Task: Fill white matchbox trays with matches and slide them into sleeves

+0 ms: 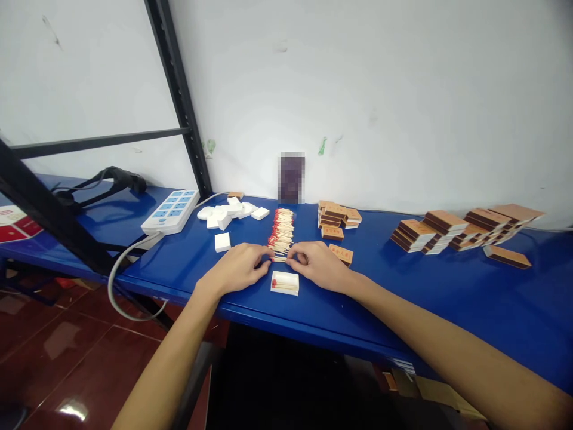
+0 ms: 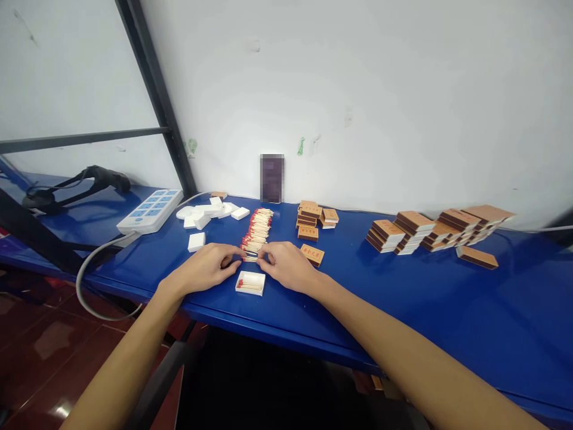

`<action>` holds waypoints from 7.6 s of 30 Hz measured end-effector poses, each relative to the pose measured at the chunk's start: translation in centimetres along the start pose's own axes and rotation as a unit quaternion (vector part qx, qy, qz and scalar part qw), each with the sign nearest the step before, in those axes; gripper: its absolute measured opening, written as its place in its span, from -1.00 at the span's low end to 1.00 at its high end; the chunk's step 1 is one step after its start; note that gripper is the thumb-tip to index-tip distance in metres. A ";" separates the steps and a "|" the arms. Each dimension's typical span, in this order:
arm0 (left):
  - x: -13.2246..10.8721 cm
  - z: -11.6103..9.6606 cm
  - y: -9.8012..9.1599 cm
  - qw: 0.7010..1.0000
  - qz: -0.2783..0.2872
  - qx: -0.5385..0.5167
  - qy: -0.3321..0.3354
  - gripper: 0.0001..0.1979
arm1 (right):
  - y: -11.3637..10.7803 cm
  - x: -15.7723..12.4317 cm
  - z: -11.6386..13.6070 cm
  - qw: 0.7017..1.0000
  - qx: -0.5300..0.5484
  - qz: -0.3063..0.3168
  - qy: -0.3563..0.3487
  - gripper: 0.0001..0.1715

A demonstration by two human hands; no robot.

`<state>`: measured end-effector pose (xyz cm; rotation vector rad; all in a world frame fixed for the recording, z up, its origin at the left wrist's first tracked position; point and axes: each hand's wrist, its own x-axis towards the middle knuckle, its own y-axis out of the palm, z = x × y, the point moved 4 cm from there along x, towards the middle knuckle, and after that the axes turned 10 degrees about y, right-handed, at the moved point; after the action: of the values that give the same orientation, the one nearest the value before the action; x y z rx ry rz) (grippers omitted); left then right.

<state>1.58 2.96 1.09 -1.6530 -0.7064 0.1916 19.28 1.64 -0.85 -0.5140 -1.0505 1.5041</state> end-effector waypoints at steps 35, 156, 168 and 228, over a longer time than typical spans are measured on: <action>-0.1 0.0 -0.1 0.999 0.000 -0.028 -0.022 -0.58 | -0.2 -0.2 0.1 1.000 -0.015 -0.005 -0.018 -0.74; 0.0 -0.4 0.2 1.000 0.010 0.002 0.006 -0.64 | -0.4 -0.4 0.5 0.999 -0.025 0.024 -0.013 -0.67; -0.1 -0.1 0.2 1.000 0.004 -0.009 -0.017 -0.68 | -0.4 -0.4 0.5 1.000 -0.019 0.020 -0.010 -0.72; 0.5 0.5 0.9 0.999 -0.022 0.039 0.006 -0.75 | -0.2 -0.1 0.1 1.000 -0.019 0.016 -0.009 -0.73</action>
<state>1.97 3.62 0.26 -1.5612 -0.7165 0.1754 19.40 1.49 -0.65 -0.5459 -1.0912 1.5223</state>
